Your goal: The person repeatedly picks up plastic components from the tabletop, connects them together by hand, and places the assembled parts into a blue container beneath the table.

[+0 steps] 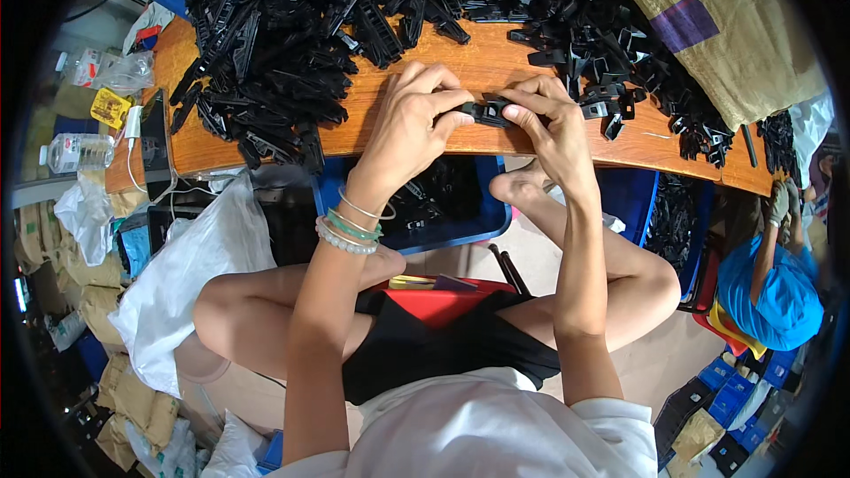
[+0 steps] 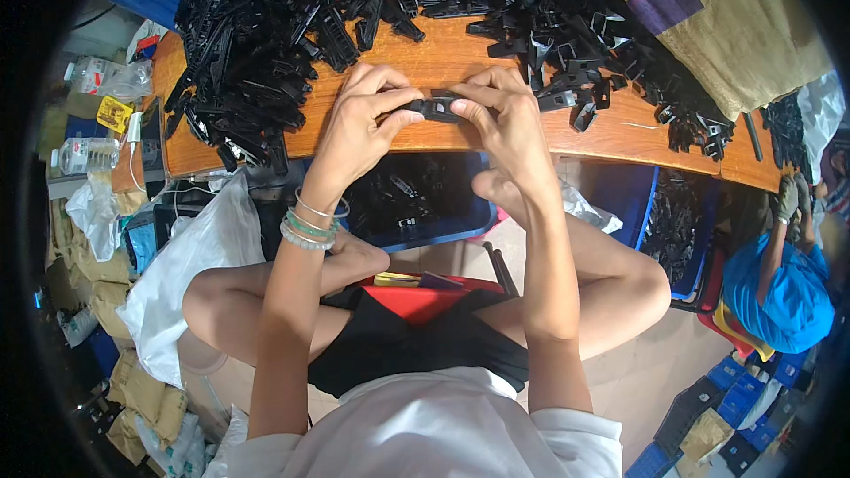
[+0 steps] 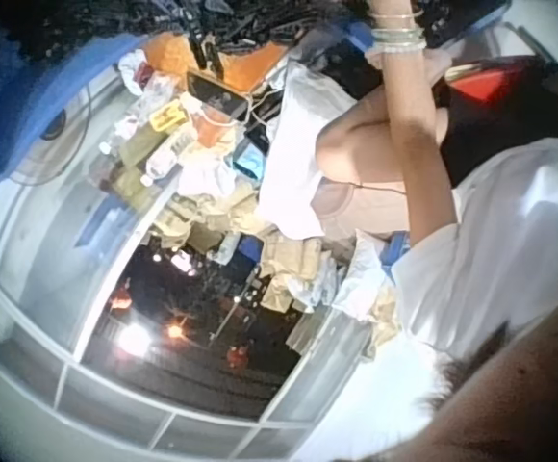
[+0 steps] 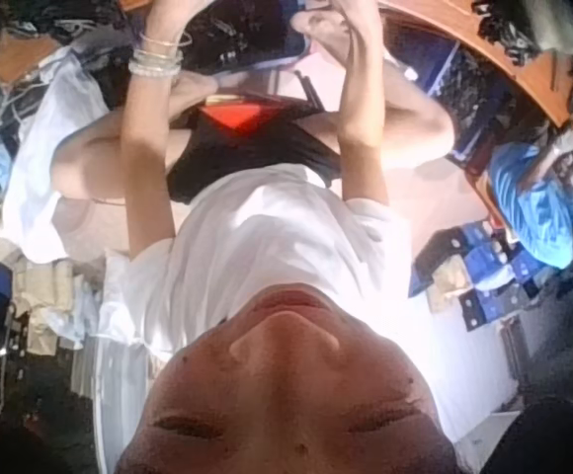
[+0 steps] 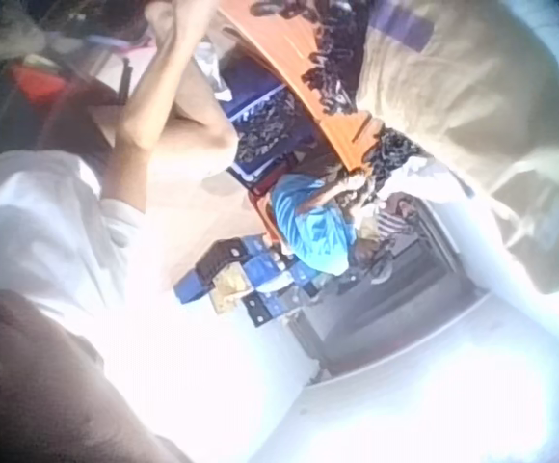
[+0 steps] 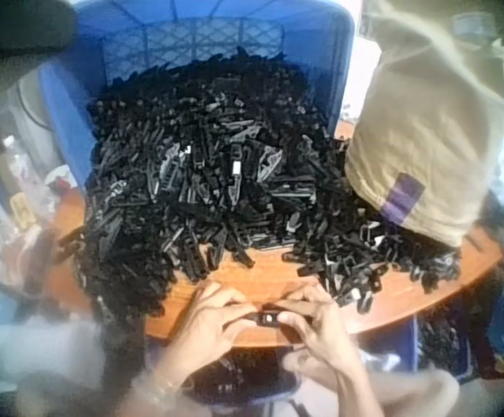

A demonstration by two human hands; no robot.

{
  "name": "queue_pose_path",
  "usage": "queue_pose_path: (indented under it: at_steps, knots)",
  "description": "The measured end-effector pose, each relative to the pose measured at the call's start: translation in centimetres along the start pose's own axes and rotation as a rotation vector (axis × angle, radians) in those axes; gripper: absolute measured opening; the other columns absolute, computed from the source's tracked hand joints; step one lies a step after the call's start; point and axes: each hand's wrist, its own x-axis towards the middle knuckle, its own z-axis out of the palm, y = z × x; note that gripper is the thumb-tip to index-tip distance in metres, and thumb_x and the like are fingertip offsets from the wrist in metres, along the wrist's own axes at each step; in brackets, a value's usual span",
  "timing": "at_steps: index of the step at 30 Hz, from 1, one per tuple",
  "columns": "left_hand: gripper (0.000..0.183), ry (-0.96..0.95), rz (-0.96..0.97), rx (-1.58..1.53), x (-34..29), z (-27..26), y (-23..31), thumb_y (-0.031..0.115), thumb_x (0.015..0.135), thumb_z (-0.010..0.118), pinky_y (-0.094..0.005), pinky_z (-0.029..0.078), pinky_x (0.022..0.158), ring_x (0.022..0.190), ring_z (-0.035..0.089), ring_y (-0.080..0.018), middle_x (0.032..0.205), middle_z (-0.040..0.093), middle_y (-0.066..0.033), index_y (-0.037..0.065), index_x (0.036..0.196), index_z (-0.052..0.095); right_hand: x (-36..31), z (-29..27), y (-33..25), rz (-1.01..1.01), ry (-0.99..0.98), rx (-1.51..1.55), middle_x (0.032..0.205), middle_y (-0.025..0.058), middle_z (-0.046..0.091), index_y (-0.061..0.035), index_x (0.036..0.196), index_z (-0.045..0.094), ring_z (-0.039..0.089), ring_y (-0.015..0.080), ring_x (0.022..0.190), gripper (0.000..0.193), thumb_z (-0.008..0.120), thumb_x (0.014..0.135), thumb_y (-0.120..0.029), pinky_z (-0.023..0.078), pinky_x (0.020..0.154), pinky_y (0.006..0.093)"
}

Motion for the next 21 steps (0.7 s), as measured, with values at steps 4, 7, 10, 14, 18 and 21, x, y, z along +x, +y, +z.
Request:
queue_pose_path:
  at_steps: [4,7,10,14,18,21]
  knots:
    - [0.022,0.051,-0.049,-0.025,-0.3,0.3,0.0,0.006,0.072,0.073,-0.0342,0.045,0.081,0.089,0.053,-0.0231,0.091,0.06,-0.0066,0.002,0.093,0.07,-0.7,0.4,0.0,0.012,0.065,0.051,0.089,0.0091,0.06,0.0016,0.104,0.069,0.054,0.0198,0.09,0.024,0.068,0.081,-0.004,0.042,0.083,0.0305]
    - [0.022,0.043,-0.071,-0.028,-0.3,0.0,0.0,0.006,0.072,0.073,-0.0334,0.045,0.081,0.089,0.053,-0.0228,0.091,0.06,-0.0067,0.002,0.094,0.071,-1.6,0.1,0.0,0.049,0.085,0.061,0.089,0.0107,0.06,0.0025,0.099,0.07,0.054,0.0236,0.088,0.024,0.07,0.075,-0.001,0.042,0.081,0.0322]
    - [0.023,0.024,-0.057,-0.028,-0.2,0.1,0.2,0.005,0.072,0.073,-0.033,0.046,0.081,0.088,0.054,-0.0229,0.091,0.06,-0.0073,0.001,0.094,0.07,-1.7,0.1,-0.7,0.036,0.102,0.045,0.088,0.0096,0.059,0.0027,0.098,0.07,0.053,0.0229,0.088,0.025,0.071,0.073,0.0,0.042,0.08,0.0316]
    - [0.025,0.016,-0.026,-0.069,0.2,0.5,0.5,0.002,0.071,0.072,-0.0331,0.046,0.081,0.089,0.055,-0.0233,0.091,0.06,-0.0082,-0.003,0.094,0.069,-1.3,1.3,-0.9,-0.039,0.138,-0.027,0.088,0.0107,0.059,0.0011,0.095,0.07,0.053,0.0259,0.088,0.024,0.072,0.071,-0.001,0.042,0.079,0.0331]
    - [0.025,-0.078,-0.091,-0.194,0.4,-0.6,0.4,0.006,0.074,0.073,-0.0332,0.047,0.081,0.089,0.056,-0.0245,0.092,0.061,-0.0094,-0.002,0.097,0.069,-3.2,1.3,-2.0,0.008,0.114,-0.059,0.091,0.0111,0.06,0.0006,0.099,0.069,0.056,0.027,0.092,0.025,0.071,0.074,-0.001,0.043,0.08,0.0335]
    - [0.024,0.051,-0.148,-0.08,2.6,-1.2,0.1,0.008,0.078,0.071,-0.0336,0.048,0.083,0.093,0.059,-0.0261,0.1,0.062,-0.0113,-0.001,0.1,0.069,-6.4,1.7,-3.3,0.055,-0.05,0.102,0.099,0.0124,0.06,-0.0005,0.107,0.066,0.058,0.0282,0.097,0.03,0.068,0.077,-0.001,0.046,0.082,0.0343]
